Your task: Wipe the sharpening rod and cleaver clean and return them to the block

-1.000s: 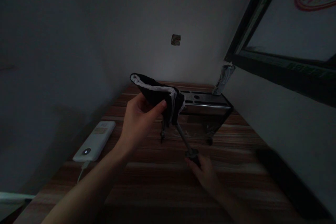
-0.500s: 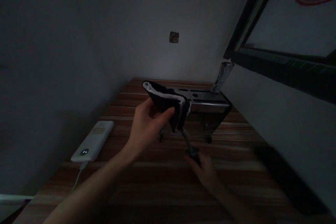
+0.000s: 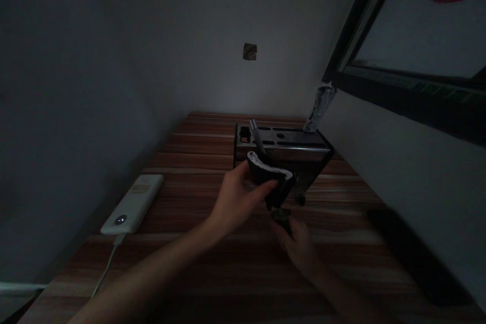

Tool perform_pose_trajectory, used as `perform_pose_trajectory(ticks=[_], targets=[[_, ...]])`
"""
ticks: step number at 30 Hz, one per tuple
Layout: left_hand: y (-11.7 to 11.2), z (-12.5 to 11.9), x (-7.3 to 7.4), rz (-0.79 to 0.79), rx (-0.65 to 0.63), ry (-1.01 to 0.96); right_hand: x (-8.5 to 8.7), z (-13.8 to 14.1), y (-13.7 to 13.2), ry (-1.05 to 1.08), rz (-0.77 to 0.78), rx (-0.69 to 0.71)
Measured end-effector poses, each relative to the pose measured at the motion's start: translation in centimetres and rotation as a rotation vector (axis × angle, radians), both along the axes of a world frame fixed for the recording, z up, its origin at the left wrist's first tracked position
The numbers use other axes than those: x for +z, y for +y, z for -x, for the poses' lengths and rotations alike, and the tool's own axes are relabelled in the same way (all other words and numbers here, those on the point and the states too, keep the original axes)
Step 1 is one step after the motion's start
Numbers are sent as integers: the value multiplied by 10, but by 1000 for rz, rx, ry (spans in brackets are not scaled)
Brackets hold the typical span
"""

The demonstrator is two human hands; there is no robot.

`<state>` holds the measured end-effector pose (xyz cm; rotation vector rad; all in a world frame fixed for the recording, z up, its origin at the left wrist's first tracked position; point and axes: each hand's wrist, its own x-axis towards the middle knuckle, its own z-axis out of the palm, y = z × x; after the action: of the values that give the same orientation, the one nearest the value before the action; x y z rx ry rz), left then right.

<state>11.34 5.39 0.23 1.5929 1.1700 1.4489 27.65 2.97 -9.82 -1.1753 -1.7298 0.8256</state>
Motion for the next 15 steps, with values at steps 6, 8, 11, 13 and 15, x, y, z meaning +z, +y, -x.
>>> perform_pose_trajectory(ticks=[6, 8, 11, 13, 15], targets=[[-4, -14, -16, 51, -76, 90, 0, -1, 0, 55, 41, -20], [-6, -19, -22, 68, -118, 94, -1, -2, 1, 51, 53, -35], [-8, -24, -31, 71, -179, 79, -3, -5, 2, 51, 56, -45], [-8, -26, -33, 74, -194, 79, -3, -5, 3, 54, 57, -47], [-8, -26, -34, 84, -192, 102, -2, -4, 4, 62, 60, -50]])
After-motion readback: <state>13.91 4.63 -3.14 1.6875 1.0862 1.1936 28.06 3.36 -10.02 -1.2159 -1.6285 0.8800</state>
